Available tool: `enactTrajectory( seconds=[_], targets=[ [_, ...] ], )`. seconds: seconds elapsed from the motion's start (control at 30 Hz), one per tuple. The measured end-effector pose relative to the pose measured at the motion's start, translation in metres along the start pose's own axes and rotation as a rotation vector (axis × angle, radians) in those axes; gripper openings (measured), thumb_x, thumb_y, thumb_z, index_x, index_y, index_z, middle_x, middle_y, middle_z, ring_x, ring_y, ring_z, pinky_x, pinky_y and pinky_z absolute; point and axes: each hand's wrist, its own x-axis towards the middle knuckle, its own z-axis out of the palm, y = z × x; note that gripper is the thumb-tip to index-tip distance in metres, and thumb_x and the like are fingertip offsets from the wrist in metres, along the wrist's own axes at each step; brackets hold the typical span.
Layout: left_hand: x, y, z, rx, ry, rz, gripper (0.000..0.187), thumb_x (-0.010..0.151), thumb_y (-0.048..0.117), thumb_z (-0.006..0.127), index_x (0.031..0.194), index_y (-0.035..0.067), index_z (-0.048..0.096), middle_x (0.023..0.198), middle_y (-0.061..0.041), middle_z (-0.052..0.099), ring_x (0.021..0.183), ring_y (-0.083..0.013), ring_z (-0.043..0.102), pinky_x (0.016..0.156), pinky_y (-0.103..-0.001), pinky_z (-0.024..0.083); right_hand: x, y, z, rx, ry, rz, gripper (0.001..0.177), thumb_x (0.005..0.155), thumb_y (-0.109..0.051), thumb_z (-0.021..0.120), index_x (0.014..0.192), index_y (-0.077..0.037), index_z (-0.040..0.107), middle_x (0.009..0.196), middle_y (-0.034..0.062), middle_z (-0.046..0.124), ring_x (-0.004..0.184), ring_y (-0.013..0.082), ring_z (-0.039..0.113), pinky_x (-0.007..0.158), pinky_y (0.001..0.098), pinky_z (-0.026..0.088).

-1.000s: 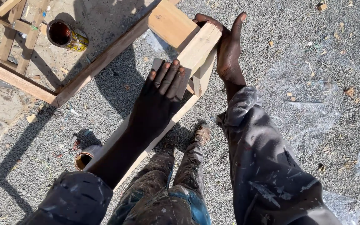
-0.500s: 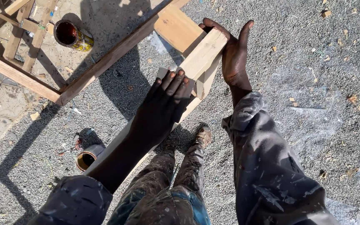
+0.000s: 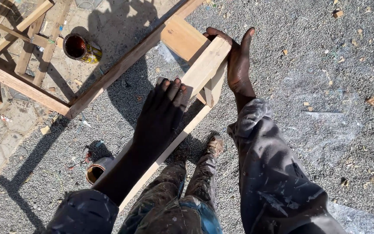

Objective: The person sands the surfaces and corners of a wooden frame by hand using sandpaper.

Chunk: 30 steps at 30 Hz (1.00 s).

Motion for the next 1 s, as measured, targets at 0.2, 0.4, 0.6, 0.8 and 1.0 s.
enactTrajectory(
  seconds=[0.2, 0.4, 0.6, 0.8, 1.0],
  targets=[
    [0.119, 0.002, 0.08, 0.092, -0.078, 0.045, 0.062, 0.121, 0.048, 0.056, 0.167, 0.017, 0.027, 0.171, -0.005, 0.018, 0.16, -0.0267, 0.015, 0.133, -0.045, 0.014, 0.011, 0.01, -0.007, 0.092, 0.013, 0.058, 0.106, 0.072, -0.084, 0.032, 0.125, 0.0, 0.069, 0.124, 0.0197, 0.074, 0.122, 0.0341, 0.071, 0.114, 0.0444, 0.052],
    [0.023, -0.002, 0.026, 0.076, 0.014, 0.107, 0.058, 0.114, 0.036, 0.058, 0.16, 0.005, 0.04, 0.166, -0.013, 0.033, 0.156, -0.0295, 0.03, 0.127, -0.046, 0.026, 0.0, 0.002, 0.005, 0.061, -0.014, 0.067, 0.101, 0.073, -0.085, 0.03, 0.119, -0.006, 0.074, 0.124, 0.0194, 0.071, 0.117, 0.0324, 0.068, 0.106, 0.0409, 0.051],
    [0.037, -0.005, 0.052, -0.019, -0.061, 0.074, 0.096, 0.08, 0.037, 0.064, 0.164, 0.004, 0.031, 0.171, -0.013, 0.021, 0.16, -0.0314, 0.019, 0.133, -0.048, 0.014, 0.0, 0.003, 0.011, 0.149, 0.065, 0.083, 0.099, 0.074, -0.081, 0.034, 0.116, -0.001, 0.074, 0.116, 0.0158, 0.074, 0.109, 0.0291, 0.071, 0.099, 0.0385, 0.056],
    [0.088, 0.008, 0.053, 0.135, -0.141, 0.075, 0.083, 0.1, 0.021, 0.068, 0.168, 0.013, 0.021, 0.173, -0.006, 0.015, 0.162, -0.0229, 0.013, 0.134, -0.041, 0.009, -0.005, -0.004, 0.008, 0.061, 0.017, 0.064, 0.096, 0.077, -0.079, 0.031, 0.121, -0.004, 0.072, 0.123, 0.0116, 0.073, 0.118, 0.0241, 0.069, 0.112, 0.0341, 0.051],
    [-0.023, 0.017, -0.001, 0.078, -0.028, 0.024, 0.054, 0.113, 0.032, 0.04, 0.155, -0.001, 0.04, 0.161, -0.025, 0.039, 0.151, -0.0408, 0.038, 0.124, -0.055, 0.031, -0.006, -0.001, 0.005, 0.053, 0.007, -0.003, 0.095, 0.078, -0.082, 0.032, 0.119, -0.007, 0.074, 0.121, 0.0154, 0.073, 0.119, 0.029, 0.069, 0.109, 0.0405, 0.053]
  ],
)
